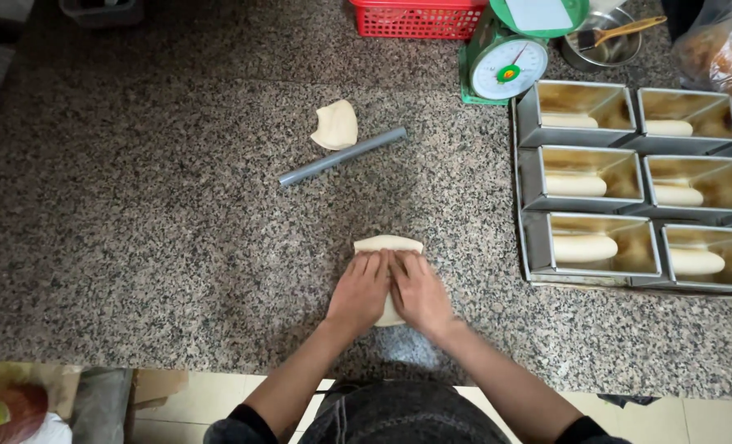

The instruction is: Rolling out dough portions, shaping them into cylinders, placing them into loaf pans, and brushing them with a liquid wash.

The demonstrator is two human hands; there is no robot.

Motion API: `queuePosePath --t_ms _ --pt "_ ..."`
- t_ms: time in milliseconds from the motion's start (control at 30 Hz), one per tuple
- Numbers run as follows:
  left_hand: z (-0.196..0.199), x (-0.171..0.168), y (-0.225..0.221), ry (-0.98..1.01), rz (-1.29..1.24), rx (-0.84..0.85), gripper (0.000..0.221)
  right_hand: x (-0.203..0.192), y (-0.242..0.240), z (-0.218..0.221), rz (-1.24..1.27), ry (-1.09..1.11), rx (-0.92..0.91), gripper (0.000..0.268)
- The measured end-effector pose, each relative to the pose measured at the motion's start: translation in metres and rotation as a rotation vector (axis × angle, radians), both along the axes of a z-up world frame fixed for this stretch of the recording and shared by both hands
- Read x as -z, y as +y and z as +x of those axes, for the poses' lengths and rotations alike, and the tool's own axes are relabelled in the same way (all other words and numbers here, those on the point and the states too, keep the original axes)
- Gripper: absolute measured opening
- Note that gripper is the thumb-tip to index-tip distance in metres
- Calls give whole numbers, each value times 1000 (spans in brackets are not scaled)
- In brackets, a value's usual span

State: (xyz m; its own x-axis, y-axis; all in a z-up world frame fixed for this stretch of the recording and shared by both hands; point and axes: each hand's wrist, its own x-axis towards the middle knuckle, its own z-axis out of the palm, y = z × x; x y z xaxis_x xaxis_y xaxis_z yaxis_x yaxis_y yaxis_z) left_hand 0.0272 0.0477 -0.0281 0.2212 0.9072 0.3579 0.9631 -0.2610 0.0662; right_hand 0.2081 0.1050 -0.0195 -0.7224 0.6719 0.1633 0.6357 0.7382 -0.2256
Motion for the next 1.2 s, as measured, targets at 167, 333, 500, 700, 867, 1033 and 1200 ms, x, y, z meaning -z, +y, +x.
queuePosePath --t_ms 167,333,500,700,867,1033,1200 --pt "-13 -11 18 -49 8 36 44 -16 30 3 -2 57 -12 44" --pt "-3 -14 1 -110 -6 -15 52 -35 9 3 -81 20 4 51" --pt "13 -6 -37 -40 -87 -43 53 -8 -19 6 18 17 -48 50" --pt "3 38 -18 -71 -30 0 45 -17 -1 17 -92 57 -74 50" --pt "2 -43 -25 -46 -11 -29 47 -40 -3 17 -95 55 -35 57" --pt "19 -11 -53 -67 47 -22 51 -33 -35 17 -43 27 -74 52" --pt "19 -24 -50 -22 17 -33 47 -1 -30 26 -92 -31 -91 50"
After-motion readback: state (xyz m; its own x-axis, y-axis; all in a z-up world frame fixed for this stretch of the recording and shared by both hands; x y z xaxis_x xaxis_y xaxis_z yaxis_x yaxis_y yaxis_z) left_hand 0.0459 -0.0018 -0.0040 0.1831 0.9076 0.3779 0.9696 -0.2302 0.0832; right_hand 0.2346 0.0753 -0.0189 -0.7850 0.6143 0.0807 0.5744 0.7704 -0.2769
